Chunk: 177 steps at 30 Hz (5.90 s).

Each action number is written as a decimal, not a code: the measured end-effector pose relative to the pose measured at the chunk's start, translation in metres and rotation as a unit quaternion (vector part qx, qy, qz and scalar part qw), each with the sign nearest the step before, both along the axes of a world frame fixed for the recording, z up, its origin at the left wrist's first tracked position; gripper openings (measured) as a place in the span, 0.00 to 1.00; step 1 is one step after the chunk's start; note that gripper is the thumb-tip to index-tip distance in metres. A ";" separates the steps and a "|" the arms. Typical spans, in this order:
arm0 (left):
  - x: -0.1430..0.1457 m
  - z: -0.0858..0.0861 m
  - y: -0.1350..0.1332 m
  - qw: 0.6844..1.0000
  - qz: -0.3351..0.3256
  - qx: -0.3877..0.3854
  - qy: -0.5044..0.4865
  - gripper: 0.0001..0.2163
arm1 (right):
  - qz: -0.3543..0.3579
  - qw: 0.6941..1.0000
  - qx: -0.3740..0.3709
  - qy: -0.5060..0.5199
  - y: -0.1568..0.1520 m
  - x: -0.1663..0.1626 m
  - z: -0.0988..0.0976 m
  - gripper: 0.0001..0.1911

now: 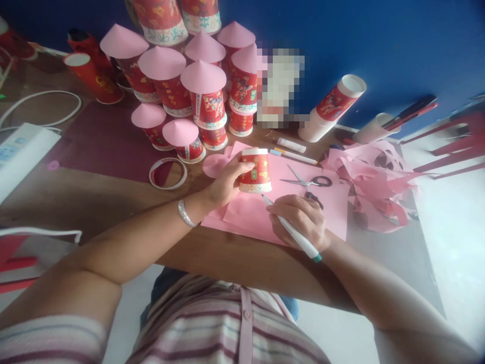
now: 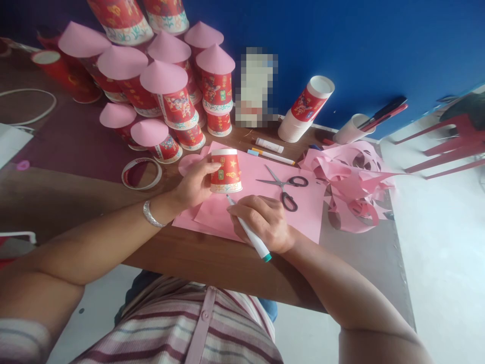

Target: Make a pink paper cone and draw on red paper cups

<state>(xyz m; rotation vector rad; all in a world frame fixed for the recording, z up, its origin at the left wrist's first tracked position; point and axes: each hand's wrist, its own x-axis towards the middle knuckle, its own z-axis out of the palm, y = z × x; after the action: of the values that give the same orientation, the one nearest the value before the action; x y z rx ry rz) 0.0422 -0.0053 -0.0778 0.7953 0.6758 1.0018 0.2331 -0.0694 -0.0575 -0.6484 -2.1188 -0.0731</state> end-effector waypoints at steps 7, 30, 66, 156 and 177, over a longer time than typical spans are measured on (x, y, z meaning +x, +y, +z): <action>-0.002 -0.001 0.001 0.999 0.003 0.028 0.028 0.18 | -0.005 1.000 -0.006 -0.007 0.000 0.001 0.000 0.16; -0.004 -0.006 -0.004 0.989 0.026 0.089 0.117 0.18 | 0.002 1.000 -0.025 -0.011 -0.002 -0.002 -0.002 0.12; 0.001 0.001 -0.002 0.987 0.027 0.086 0.136 0.17 | -0.056 0.997 0.003 -0.044 0.000 -0.004 -0.005 0.08; 0.001 -0.002 -0.001 0.981 0.026 0.102 0.161 0.18 | -0.027 0.998 -0.041 -0.045 -0.003 -0.002 -0.008 0.11; 0.001 0.000 -0.001 0.981 0.018 0.103 0.163 0.17 | -0.039 0.999 -0.001 -0.036 0.001 0.001 -0.001 0.11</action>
<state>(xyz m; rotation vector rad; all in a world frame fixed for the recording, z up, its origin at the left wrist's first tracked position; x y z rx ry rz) 0.0428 -0.0063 -0.0775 1.1489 0.8783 0.9938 0.2346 -0.0686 -0.0588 -0.7388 -2.1622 -0.1400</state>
